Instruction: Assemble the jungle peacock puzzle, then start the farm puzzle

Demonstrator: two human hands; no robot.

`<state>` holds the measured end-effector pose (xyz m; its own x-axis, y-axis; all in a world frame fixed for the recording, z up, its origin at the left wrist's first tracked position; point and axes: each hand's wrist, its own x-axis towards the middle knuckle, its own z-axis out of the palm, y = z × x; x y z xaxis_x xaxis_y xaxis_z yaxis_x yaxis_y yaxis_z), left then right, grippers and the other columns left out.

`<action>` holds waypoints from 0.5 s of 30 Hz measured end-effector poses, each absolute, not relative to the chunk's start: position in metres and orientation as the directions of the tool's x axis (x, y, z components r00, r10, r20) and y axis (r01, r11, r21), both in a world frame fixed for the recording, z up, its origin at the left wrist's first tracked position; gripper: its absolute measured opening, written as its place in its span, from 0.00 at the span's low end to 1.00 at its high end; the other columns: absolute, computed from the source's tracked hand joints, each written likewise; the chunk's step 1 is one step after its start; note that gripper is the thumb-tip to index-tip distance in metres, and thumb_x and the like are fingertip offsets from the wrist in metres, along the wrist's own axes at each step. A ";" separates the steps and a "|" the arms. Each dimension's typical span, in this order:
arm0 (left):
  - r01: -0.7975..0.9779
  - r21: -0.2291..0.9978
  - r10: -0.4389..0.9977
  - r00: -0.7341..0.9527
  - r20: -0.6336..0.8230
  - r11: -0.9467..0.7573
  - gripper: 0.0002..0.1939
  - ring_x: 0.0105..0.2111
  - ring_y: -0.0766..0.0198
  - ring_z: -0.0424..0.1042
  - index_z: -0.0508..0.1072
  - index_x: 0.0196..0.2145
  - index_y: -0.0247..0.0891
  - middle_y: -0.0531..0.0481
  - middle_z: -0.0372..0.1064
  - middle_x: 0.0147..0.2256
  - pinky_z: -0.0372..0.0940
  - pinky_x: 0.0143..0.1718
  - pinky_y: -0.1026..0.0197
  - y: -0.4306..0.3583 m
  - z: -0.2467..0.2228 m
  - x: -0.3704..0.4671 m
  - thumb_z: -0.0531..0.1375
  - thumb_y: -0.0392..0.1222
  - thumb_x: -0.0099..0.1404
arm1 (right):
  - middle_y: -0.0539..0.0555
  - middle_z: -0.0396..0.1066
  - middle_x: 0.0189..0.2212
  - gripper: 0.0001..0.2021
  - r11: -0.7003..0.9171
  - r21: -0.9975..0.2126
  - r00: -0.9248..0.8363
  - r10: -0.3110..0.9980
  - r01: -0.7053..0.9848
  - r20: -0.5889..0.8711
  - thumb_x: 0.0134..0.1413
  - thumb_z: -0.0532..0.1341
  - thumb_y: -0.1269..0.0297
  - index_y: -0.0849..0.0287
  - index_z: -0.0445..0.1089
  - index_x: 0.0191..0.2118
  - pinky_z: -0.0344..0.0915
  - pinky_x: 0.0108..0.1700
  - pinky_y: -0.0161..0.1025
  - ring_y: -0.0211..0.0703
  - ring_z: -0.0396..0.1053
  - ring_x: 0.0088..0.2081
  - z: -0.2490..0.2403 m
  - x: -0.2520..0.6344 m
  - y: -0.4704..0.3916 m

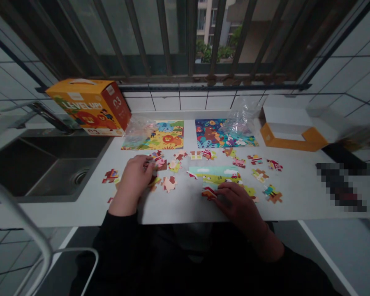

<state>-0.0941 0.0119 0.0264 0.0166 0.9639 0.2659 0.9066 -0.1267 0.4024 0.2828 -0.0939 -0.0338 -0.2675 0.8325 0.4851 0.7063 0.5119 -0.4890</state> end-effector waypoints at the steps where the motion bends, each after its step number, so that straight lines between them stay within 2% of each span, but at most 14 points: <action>1: 0.863 0.458 0.957 0.089 0.275 -0.211 0.12 0.55 0.39 0.79 0.82 0.49 0.41 0.35 0.83 0.51 0.71 0.63 0.37 0.006 0.025 -0.083 0.61 0.44 0.75 | 0.59 0.81 0.49 0.06 0.509 -0.491 -0.264 0.834 0.707 0.485 0.77 0.66 0.58 0.52 0.80 0.50 0.80 0.56 0.56 0.54 0.80 0.51 -0.034 0.283 -0.094; 4: 0.729 0.554 0.916 0.308 0.258 -0.402 0.10 0.56 0.47 0.80 0.82 0.51 0.46 0.42 0.83 0.53 0.71 0.64 0.42 -0.016 0.022 -0.043 0.68 0.45 0.74 | 0.59 0.81 0.50 0.05 0.517 -0.490 -0.271 0.830 0.702 0.487 0.76 0.67 0.60 0.52 0.80 0.50 0.80 0.57 0.54 0.54 0.80 0.51 -0.033 0.283 -0.093; 7: 0.560 0.653 0.838 0.493 0.232 -0.510 0.26 0.63 0.45 0.77 0.80 0.60 0.49 0.42 0.80 0.61 0.69 0.68 0.42 -0.035 0.013 -0.002 0.78 0.47 0.66 | 0.59 0.81 0.49 0.05 0.536 -0.465 -0.294 0.817 0.705 0.496 0.74 0.68 0.64 0.53 0.80 0.51 0.80 0.56 0.53 0.53 0.81 0.50 -0.033 0.284 -0.093; 9: 0.464 0.693 0.785 0.569 0.243 -0.551 0.33 0.65 0.45 0.76 0.78 0.64 0.49 0.41 0.79 0.63 0.68 0.70 0.44 -0.042 0.004 0.020 0.79 0.47 0.65 | 0.59 0.81 0.48 0.04 0.551 -0.448 -0.304 0.805 0.704 0.510 0.73 0.69 0.65 0.54 0.80 0.50 0.80 0.54 0.51 0.53 0.81 0.49 -0.033 0.284 -0.093; 15: 0.441 0.646 0.727 0.633 0.268 -0.623 0.25 0.59 0.46 0.78 0.78 0.60 0.46 0.42 0.81 0.57 0.72 0.63 0.43 -0.042 -0.016 0.040 0.76 0.44 0.69 | 0.58 0.81 0.47 0.04 0.575 -0.430 -0.325 0.787 0.696 0.525 0.76 0.67 0.62 0.53 0.79 0.50 0.80 0.51 0.51 0.52 0.81 0.47 -0.036 0.284 -0.093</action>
